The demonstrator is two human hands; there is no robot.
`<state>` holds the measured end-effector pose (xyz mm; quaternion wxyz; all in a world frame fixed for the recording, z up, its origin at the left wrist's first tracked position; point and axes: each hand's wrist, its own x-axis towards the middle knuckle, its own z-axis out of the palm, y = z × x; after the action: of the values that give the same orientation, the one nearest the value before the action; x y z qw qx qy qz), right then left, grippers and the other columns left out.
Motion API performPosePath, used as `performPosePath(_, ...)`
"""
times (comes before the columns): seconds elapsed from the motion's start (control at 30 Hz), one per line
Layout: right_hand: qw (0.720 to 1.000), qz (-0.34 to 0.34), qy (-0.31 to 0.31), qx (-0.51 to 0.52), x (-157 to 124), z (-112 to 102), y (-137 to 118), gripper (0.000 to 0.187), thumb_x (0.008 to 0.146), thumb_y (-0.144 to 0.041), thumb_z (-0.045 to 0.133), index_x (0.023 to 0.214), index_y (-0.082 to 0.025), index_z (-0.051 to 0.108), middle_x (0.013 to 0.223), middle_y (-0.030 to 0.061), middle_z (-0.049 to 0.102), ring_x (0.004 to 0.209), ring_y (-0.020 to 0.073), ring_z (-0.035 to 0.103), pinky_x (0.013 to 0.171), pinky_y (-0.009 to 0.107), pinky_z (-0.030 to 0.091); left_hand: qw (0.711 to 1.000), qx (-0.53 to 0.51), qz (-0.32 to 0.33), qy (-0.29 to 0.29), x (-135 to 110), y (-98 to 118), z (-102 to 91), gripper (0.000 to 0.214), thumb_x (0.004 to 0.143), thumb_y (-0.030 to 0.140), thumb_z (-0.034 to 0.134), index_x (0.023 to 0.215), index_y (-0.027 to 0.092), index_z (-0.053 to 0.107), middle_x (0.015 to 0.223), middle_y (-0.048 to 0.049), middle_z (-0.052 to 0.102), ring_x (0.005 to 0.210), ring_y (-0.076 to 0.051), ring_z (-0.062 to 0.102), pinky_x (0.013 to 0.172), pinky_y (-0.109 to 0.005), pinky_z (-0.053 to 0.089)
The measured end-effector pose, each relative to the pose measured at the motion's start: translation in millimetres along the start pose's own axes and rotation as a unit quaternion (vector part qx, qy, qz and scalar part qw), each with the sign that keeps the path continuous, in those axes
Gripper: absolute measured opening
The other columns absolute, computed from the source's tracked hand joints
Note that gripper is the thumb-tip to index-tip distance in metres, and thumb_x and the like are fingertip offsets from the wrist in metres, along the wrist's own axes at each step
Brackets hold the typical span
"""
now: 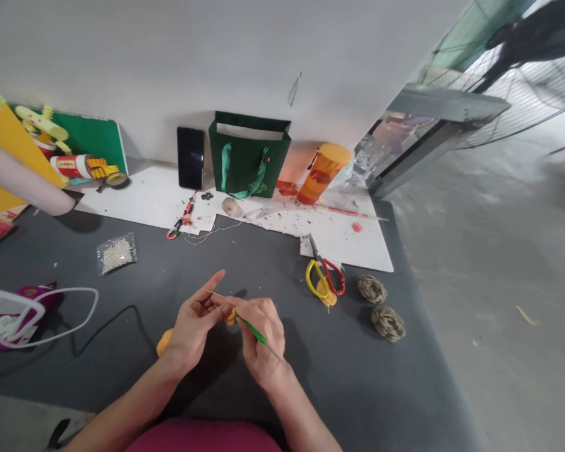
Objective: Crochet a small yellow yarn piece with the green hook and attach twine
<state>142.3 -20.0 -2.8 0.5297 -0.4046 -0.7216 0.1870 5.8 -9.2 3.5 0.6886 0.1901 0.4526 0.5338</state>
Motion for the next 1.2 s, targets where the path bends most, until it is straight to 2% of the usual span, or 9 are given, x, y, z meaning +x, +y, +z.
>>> performPosePath(0.1,0.999,0.023,0.025,0.027,-0.6,2.0,-0.9,0.022,0.098,-0.013,0.043,0.111,-0.024,0.056,0.093,0.0076,0.073,0.081,0.0216,0.067,0.068,0.037,0.055,1.0,0.0,0.006,-0.005,-0.6,-0.9,0.6,0.075,0.061,0.023,0.086,0.131,0.016,0.06,0.064,0.0011,0.067,0.061,-0.01,0.059,0.065,-0.024,0.05)
performPosePath(0.23,0.991,0.106,0.067,0.042,0.6,4.1,-4.2,0.019,0.099,-0.017,0.043,0.102,-0.024,0.06,0.085,0.0044,0.072,0.073,0.0188,0.067,0.064,0.033,0.053,1.0,-0.008,-0.004,-0.023,-0.1,-1.1,-0.9,0.075,0.061,0.02,0.086,0.131,0.02,0.06,0.068,0.002,0.065,0.063,-0.009,0.058,0.066,-0.024,0.05)
performPosePath(0.4,0.978,0.18,0.082,0.06,-2.9,4.6,-2.0,0.014,0.1,-0.023,0.044,0.095,-0.023,0.058,0.081,0.0029,0.071,0.07,0.0173,0.065,0.064,0.031,0.051,0.999,-0.007,0.001,-0.032,-0.3,1.3,-2.7,0.073,0.063,0.017,0.084,0.132,0.023,0.059,0.073,0.0026,0.063,0.065,-0.008,0.055,0.067,-0.023,0.047)
performPosePath(0.63,0.936,0.263,0.114,0.206,-7.7,8.5,7.5,0.012,0.1,-0.03,0.045,0.095,-0.024,0.054,0.08,0.0033,0.072,0.066,0.0172,0.066,0.06,0.031,0.051,1.0,0.004,-0.003,-0.028,-1.0,4.3,-2.7,0.069,0.065,0.019,0.082,0.131,0.02,0.061,0.07,0.0021,0.062,0.067,-0.01,0.053,0.068,-0.025,0.044)
performPosePath(0.73,0.925,0.266,0.113,0.245,-4.3,8.8,7.6,0.012,0.1,-0.031,0.046,0.094,-0.024,0.052,0.079,0.0029,0.073,0.064,0.0162,0.066,0.058,0.03,0.051,1.0,0.001,-0.002,-0.024,-0.2,2.9,-3.4,0.067,0.066,0.02,0.082,0.13,0.02,0.061,0.068,0.0027,0.062,0.066,-0.009,0.053,0.067,-0.024,0.043)
performPosePath(0.83,0.929,0.259,0.107,0.241,-3.2,7.9,7.9,0.012,0.1,-0.031,0.046,0.094,-0.024,0.052,0.08,0.003,0.073,0.064,0.0162,0.066,0.058,0.03,0.051,1.0,0.0,0.01,-0.024,0.0,2.2,-3.7,0.065,0.067,0.022,0.081,0.13,0.019,0.062,0.065,0.0034,0.061,0.064,-0.009,0.052,0.067,-0.025,0.042)
performPosePath(1.03,0.96,0.216,0.084,0.157,-3.9,3.1,6.4,0.013,0.101,-0.03,0.043,0.095,-0.023,0.053,0.082,0.0048,0.072,0.067,0.0174,0.066,0.06,0.032,0.051,1.0,0.014,0.015,-0.015,-0.8,3.2,-3.6,0.068,0.067,0.022,0.081,0.132,0.019,0.06,0.065,0.0036,0.06,0.063,-0.01,0.052,0.066,-0.026,0.043)
performPosePath(1.13,0.98,0.166,0.06,0.088,-1.5,-0.1,3.2,0.014,0.101,-0.024,0.042,0.097,-0.023,0.055,0.084,0.0052,0.072,0.069,0.0178,0.066,0.063,0.034,0.051,0.999,0.039,0.029,-0.005,-0.9,2.9,-3.6,0.067,0.068,0.023,0.08,0.132,0.018,0.06,0.064,0.0035,0.061,0.063,-0.01,0.053,0.068,-0.026,0.044)
performPosePath(1.2,0.99,0.12,0.037,0.064,-0.1,-1.3,1.9,0.017,0.1,-0.019,0.041,0.102,-0.024,0.057,0.087,0.006,0.073,0.073,0.0186,0.066,0.066,0.035,0.052,0.995,0.078,0.06,0.011,-1.4,2.5,-3.4,0.065,0.068,0.023,0.08,0.13,0.019,0.061,0.066,0.0023,0.064,0.065,-0.012,0.055,0.072,-0.028,0.046)
